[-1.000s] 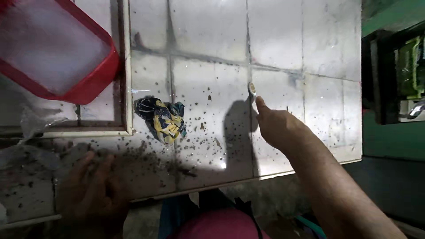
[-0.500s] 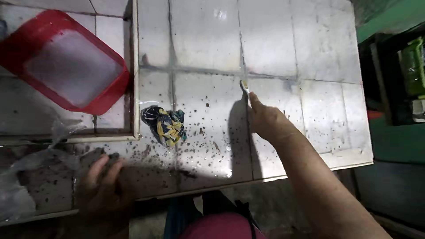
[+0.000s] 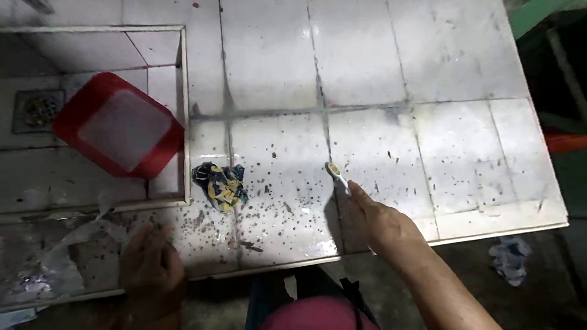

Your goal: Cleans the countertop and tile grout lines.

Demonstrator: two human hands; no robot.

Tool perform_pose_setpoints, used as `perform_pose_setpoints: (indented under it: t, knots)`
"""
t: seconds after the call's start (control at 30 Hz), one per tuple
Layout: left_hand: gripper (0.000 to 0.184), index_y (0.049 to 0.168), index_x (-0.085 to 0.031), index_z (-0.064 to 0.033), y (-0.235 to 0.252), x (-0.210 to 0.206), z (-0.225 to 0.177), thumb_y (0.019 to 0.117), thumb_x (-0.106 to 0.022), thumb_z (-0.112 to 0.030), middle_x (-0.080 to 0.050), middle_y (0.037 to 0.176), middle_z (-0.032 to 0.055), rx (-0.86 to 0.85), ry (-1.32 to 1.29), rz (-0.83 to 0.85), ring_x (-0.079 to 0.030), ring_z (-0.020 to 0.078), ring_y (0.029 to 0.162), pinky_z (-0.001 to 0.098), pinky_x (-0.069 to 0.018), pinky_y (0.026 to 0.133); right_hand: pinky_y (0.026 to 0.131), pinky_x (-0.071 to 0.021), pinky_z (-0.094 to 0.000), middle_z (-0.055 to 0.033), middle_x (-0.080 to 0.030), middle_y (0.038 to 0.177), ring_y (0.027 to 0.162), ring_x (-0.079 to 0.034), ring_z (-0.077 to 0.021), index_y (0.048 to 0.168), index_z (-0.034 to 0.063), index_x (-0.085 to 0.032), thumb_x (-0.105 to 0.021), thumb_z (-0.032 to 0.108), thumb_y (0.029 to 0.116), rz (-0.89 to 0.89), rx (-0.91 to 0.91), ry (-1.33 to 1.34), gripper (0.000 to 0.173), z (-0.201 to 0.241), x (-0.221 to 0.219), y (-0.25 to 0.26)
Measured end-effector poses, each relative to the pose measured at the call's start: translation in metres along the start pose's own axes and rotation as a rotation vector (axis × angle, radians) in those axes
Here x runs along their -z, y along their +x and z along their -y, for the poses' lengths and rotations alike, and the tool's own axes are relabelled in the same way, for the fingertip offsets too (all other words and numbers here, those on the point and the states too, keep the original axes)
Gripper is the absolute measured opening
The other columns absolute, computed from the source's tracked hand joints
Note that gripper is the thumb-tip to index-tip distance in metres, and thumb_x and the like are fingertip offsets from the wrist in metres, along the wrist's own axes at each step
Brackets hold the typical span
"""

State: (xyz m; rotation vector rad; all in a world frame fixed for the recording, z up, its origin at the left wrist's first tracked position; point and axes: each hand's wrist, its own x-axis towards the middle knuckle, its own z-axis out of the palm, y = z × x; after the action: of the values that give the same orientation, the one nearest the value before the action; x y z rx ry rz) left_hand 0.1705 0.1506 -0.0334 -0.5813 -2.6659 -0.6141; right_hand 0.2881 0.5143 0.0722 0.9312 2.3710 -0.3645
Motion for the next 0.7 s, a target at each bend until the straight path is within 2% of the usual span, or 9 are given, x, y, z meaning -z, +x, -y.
perform_pose_setpoints:
  t: [0.07, 0.1, 0.23, 0.3, 0.37, 0.43, 0.53, 0.6, 0.7]
  knots:
    - [0.033, 0.122, -0.070, 0.0039, 0.001, 0.001, -0.002, 0.0989, -0.049, -0.006, -0.061, 0.133, 0.0329, 0.015, -0.007, 0.016, -0.059, 0.0492, 0.124, 0.0539, -0.0478, 0.105, 0.071, -0.0573, -0.0583, -0.0209, -0.071, 0.109, 0.083, -0.072, -0.0402, 0.160, 0.0267, -0.040, -0.043, 0.027, 0.1121, -0.101, 0.073, 0.038, 0.048, -0.013, -0.009, -0.001]
    - [0.033, 0.123, -0.070, 0.0047, 0.002, 0.003, -0.004, 0.0986, -0.049, -0.005, -0.060, 0.134, 0.0332, 0.024, -0.008, 0.037, -0.058, 0.0498, 0.125, 0.0544, -0.0472, 0.106, 0.069, -0.0575, -0.0569, -0.0209, -0.070, 0.107, 0.080, -0.071, -0.0395, 0.159, 0.0251, -0.041, -0.044, 0.024, 0.1115, -0.130, 0.104, 0.041, 0.048, -0.018, -0.012, -0.003]
    - [0.037, 0.126, -0.066, 0.0077, 0.005, 0.006, -0.010, 0.0988, -0.046, -0.007, -0.057, 0.138, 0.0333, 0.071, 0.002, 0.081, -0.056, 0.0496, 0.128, 0.0547, -0.0445, 0.109, 0.069, -0.0583, -0.0564, -0.0194, -0.072, 0.102, 0.079, -0.072, -0.0395, 0.163, 0.0314, -0.031, -0.051, 0.013, 0.1076, -0.103, 0.113, 0.007, 0.062, -0.021, -0.020, -0.013]
    - [0.036, 0.126, -0.067, 0.0079, 0.004, 0.005, -0.012, 0.0995, -0.047, -0.007, -0.058, 0.137, 0.0328, 0.091, 0.006, 0.060, -0.057, 0.0491, 0.127, 0.0544, -0.0449, 0.108, 0.069, -0.0580, -0.0570, -0.0202, -0.073, 0.102, 0.082, -0.073, -0.0415, 0.164, 0.0317, -0.028, -0.048, 0.015, 0.1094, -0.056, 0.084, -0.038, 0.061, -0.010, -0.014, -0.010]
    - [0.036, 0.126, -0.067, 0.0075, 0.003, 0.005, -0.013, 0.0998, -0.047, -0.008, -0.058, 0.137, 0.0322, 0.117, 0.012, 0.053, -0.057, 0.0485, 0.127, 0.0542, -0.0451, 0.108, 0.076, -0.0554, -0.0611, -0.0229, -0.071, 0.106, 0.091, -0.071, -0.0447, 0.166, 0.0361, -0.013, -0.035, 0.024, 0.1135, 0.084, 0.020, -0.049, 0.059, 0.005, 0.009, 0.011]
    - [0.037, 0.126, -0.067, 0.0062, 0.003, 0.006, -0.014, 0.1003, -0.046, -0.010, -0.057, 0.139, 0.0322, 0.134, 0.031, 0.065, -0.056, 0.0491, 0.128, 0.0555, -0.0445, 0.108, 0.075, -0.0544, -0.0641, -0.0241, -0.071, 0.101, 0.091, -0.070, -0.0466, 0.166, 0.0379, -0.015, -0.033, 0.028, 0.1135, 0.038, 0.034, -0.012, 0.056, 0.013, 0.025, 0.041]
    - [0.036, 0.127, -0.067, 0.0052, 0.003, 0.007, -0.013, 0.1021, -0.047, -0.011, -0.057, 0.139, 0.0319, 0.135, 0.059, 0.075, -0.056, 0.0499, 0.127, 0.0567, -0.0449, 0.108, 0.076, -0.0540, -0.0652, -0.0257, -0.070, 0.103, 0.093, -0.070, -0.0476, 0.166, 0.0383, -0.015, -0.038, 0.024, 0.1124, -0.007, 0.026, -0.029, 0.060, 0.027, 0.041, 0.064]
    - [0.035, 0.126, -0.067, 0.0064, 0.003, 0.007, -0.010, 0.1009, -0.048, -0.009, -0.057, 0.139, 0.0325, 0.109, 0.047, 0.066, -0.057, 0.0501, 0.127, 0.0568, -0.0447, 0.109, 0.077, -0.0541, -0.0656, -0.0260, -0.071, 0.103, 0.093, -0.070, -0.0479, 0.166, 0.0373, -0.013, -0.039, 0.024, 0.1123, -0.003, 0.017, -0.020, 0.061, 0.023, 0.034, 0.050]
    - [0.033, 0.122, -0.069, 0.0064, 0.002, 0.000, -0.006, 0.0992, -0.048, -0.007, -0.059, 0.135, 0.0329, 0.093, 0.030, 0.000, -0.059, 0.0511, 0.123, 0.0577, -0.0469, 0.105, 0.075, -0.0569, -0.0614, -0.0226, -0.072, 0.095, 0.086, -0.071, -0.0442, 0.166, 0.0359, -0.013, -0.042, 0.026, 0.1118, 0.035, -0.033, -0.088, 0.063, 0.010, 0.006, 0.012]
